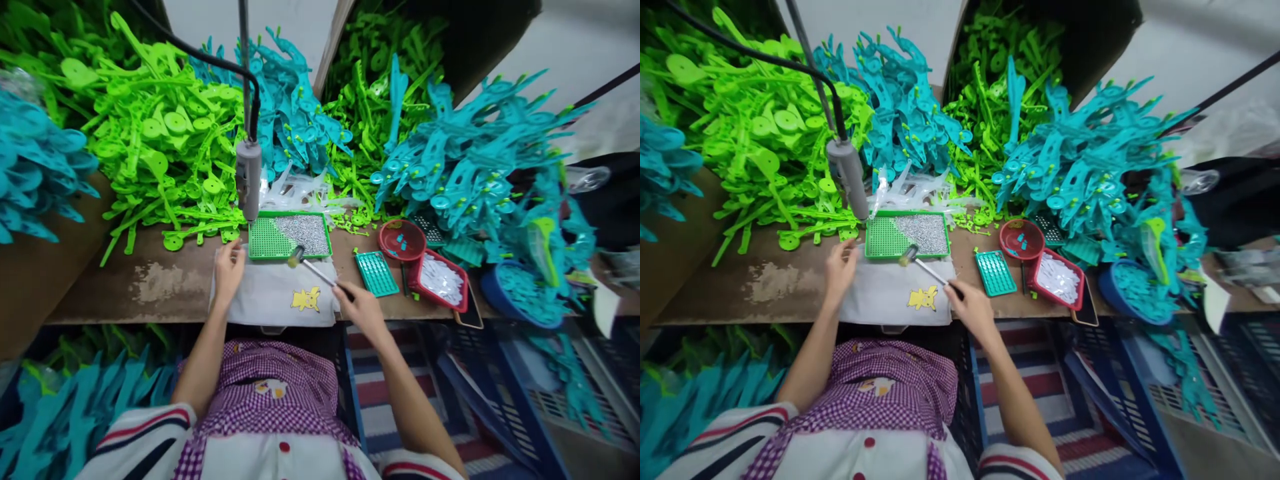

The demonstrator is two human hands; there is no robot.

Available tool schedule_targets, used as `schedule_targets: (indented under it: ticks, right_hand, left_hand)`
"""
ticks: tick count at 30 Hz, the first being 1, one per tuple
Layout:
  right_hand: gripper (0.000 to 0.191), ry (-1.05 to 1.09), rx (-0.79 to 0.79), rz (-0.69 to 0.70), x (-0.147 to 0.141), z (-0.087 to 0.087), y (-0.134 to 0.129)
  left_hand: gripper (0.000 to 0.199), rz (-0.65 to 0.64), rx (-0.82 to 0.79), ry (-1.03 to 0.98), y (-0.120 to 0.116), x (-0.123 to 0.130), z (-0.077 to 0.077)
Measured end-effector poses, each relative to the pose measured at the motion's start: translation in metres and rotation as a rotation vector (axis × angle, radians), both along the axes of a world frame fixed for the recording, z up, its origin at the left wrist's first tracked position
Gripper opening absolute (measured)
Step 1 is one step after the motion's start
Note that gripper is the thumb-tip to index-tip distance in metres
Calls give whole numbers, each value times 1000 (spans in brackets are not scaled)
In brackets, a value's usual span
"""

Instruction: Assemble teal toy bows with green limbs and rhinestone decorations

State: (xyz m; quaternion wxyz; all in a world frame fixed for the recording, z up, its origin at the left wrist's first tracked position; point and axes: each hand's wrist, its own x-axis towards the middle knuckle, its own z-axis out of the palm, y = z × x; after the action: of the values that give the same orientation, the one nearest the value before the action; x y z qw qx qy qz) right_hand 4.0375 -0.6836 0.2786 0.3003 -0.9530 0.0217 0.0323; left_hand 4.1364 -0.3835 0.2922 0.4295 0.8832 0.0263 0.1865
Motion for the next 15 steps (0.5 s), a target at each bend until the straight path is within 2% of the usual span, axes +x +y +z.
schedule_targets:
  ticks: [3,7,11,15]
  right_hand:
    - [41,20,-270,-66,26,14,-38]
    - [43,69,-572,55,62,39,-67]
    - [43,138,-719,238,92,55,-67]
    - [42,110,-747,365,116,55,-54]
  left_hand:
    - [40,1,171,93,-18,29,-15]
    - [48,-76,308,196,-19,44,-27]
    - [48,-112,313,187,-11,47,-35]
    - [48,-89,304,172,-9,48,-42]
